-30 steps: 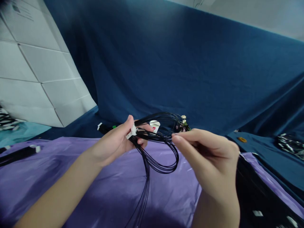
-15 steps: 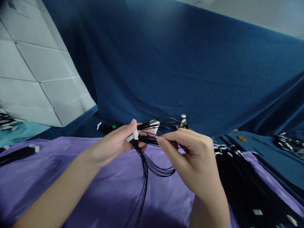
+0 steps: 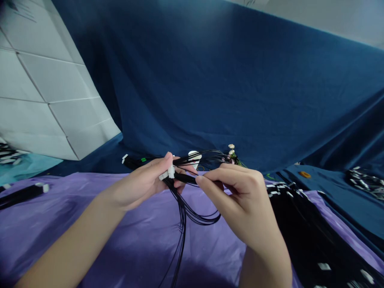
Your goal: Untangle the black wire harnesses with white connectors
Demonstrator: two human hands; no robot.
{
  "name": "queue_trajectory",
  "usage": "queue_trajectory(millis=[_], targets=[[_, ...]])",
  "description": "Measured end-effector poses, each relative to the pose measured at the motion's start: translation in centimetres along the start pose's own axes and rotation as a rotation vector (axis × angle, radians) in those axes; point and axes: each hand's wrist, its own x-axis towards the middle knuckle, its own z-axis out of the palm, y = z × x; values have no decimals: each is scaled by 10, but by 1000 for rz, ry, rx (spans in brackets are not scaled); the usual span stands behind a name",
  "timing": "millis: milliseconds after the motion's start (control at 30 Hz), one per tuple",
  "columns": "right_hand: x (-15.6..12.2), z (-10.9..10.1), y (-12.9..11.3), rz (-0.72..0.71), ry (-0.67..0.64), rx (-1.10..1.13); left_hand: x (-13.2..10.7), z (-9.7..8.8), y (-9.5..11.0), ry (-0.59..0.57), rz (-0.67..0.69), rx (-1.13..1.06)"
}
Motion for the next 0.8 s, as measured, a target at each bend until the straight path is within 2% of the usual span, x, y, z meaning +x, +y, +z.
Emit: queue_trajectory(millis=[300, 600, 800], targets=[[-2, -2, -1, 70, -22, 24, -2, 1, 0, -9, -31, -29], [-2, -3, 3, 55, -61, 47, 0, -2, -4, -43, -9, -23], [0, -4, 5, 174, -137, 229, 0, 0, -2, -30, -12, 27]])
